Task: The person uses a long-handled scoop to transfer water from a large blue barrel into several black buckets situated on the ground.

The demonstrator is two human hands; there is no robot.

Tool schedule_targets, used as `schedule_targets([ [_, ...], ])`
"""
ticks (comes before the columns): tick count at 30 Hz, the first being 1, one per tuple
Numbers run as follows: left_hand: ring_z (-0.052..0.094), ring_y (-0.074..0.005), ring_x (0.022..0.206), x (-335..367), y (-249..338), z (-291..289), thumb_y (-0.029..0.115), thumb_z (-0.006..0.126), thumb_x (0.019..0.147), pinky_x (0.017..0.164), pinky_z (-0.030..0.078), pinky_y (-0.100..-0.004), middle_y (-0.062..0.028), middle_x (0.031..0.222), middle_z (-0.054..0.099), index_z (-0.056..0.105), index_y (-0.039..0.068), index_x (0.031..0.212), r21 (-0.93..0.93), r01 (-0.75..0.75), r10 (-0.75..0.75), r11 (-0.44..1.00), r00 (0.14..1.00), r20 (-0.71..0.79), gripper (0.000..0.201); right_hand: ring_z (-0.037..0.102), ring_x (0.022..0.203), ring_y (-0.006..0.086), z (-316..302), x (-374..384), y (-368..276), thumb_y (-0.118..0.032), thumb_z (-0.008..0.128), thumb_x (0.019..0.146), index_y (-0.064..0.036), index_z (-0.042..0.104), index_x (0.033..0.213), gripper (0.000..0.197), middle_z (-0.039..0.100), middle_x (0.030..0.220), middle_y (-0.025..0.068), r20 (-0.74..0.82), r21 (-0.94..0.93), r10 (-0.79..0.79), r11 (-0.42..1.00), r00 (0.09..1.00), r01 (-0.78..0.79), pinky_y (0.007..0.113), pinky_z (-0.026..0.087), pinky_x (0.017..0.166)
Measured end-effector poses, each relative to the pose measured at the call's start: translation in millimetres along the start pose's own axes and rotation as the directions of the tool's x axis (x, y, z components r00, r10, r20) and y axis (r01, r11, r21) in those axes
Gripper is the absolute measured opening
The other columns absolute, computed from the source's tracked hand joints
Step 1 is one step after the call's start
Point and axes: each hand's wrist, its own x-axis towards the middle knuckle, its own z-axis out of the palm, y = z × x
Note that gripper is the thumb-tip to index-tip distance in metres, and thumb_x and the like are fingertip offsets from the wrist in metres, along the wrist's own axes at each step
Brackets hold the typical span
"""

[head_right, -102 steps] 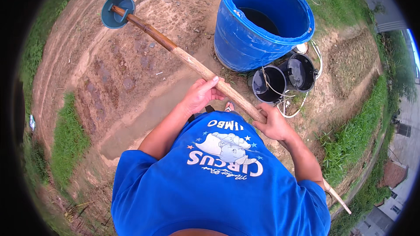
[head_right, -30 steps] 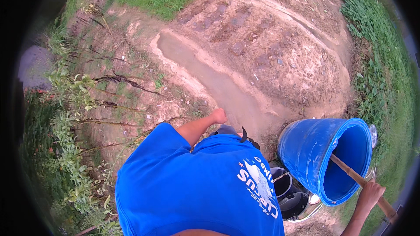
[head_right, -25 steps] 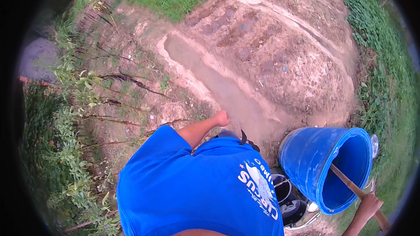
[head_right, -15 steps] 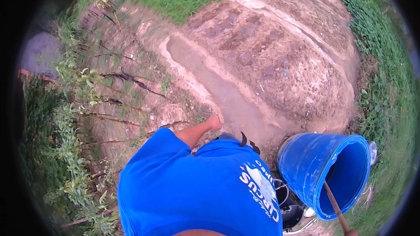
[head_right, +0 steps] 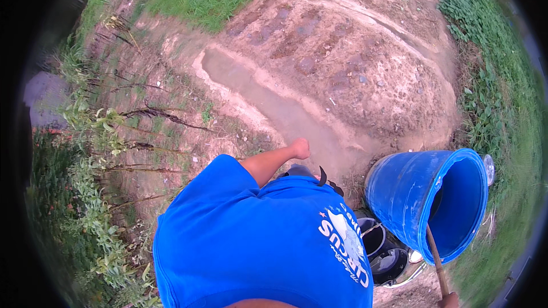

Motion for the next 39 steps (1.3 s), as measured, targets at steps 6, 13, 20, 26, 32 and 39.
schedule_targets([
  [6,0.065,-0.0371,0.095,-2.8,19.7,13.6,0.018,0.053,0.076,0.091,0.05,-0.043,-0.0244,0.098,0.068,0.072,-0.002,0.089,0.036,-0.105,0.105,0.994,0.995,-0.001,0.03,0.07,0.087,0.0292,-17.2,2.0,-9.3,-0.02,0.08,0.068,-0.003,0.064,0.087,0.03,0.069,0.084,0.0137,0.28,-0.011,-0.06,0.998,0.958,0.065,0.041,0.055,0.075],
  [13,0.065,-0.0376,0.096,-23.3,-11.9,40.1,0.02,0.056,0.076,0.085,0.053,-0.0437,-0.0246,0.101,0.067,0.072,-0.002,0.091,0.17,-0.12,0.102,0.978,0.989,0.11,0.03,0.068,0.096,0.0307,-7.5,-1.2,-19.2,-0.024,0.082,0.067,-0.0029,0.06,0.103,0.047,0.068,0.093,0.0155,0.054,-0.008,-0.026,1.0,0.998,0.027,0.04,0.056,0.079],
  [20,0.064,-0.0387,0.102,-24.0,-25.1,34.4,0.018,0.058,0.074,0.089,0.053,-0.0436,-0.0275,0.105,0.065,0.071,-0.004,0.093,0.172,0.027,-0.054,0.985,0.986,0.159,0.032,0.066,0.093,0.0329,16.8,-0.6,-48.3,-0.016,0.068,0.077,-0.011,0.055,0.121,0.046,0.064,0.104,0.0142,-0.241,-0.08,-0.014,0.997,0.97,-0.006,0.044,0.052,0.081],
  [26,0.063,-0.0381,0.103,19.0,6.1,14.0,0.019,0.056,0.075,0.091,0.051,-0.0418,-0.0268,0.105,0.066,0.07,-0.005,0.094,0.206,-0.107,0.078,0.973,0.987,0.142,0.034,0.052,0.108,0.0315,-6.2,-52.8,-79.1,-0.022,0.067,0.082,-0.0088,0.055,0.124,0.046,0.056,0.113,0.016,-0.511,0.149,0.095,0.989,0.854,-0.02,0.049,0.042,0.088],
  [32,0.063,-0.0369,0.101,55.7,73.0,33.0,0.026,0.054,0.078,0.092,0.05,-0.0428,-0.023,0.101,0.067,0.073,0.003,0.087,0.257,-0.43,0.365,0.865,0.893,0.265,0.031,0.054,0.096,0.0354,-12.7,-150.2,-120.6,-0.015,0.064,0.085,-0.0045,0.061,0.104,0.022,0.059,0.097,0.0155,-0.696,0.496,0.299,0.858,0.653,0.135,0.045,0.043,0.085],
  [39,0.067,-0.0342,0.079,77.3,71.9,94.3,0.021,0.061,0.076,0.075,0.053,-0.0402,-0.0196,0.079,0.069,0.07,0.0,0.073,0.139,-0.331,0.235,0.933,0.857,0.459,0.024,0.059,0.09,0.0405,127.5,-270.8,-244.3,-0.016,0.064,0.079,-0.0013,0.059,0.092,0.02,0.063,0.09,0.0214,-0.056,0.862,0.338,0.491,0.939,-0.126,0.048,0.048,0.08],
])
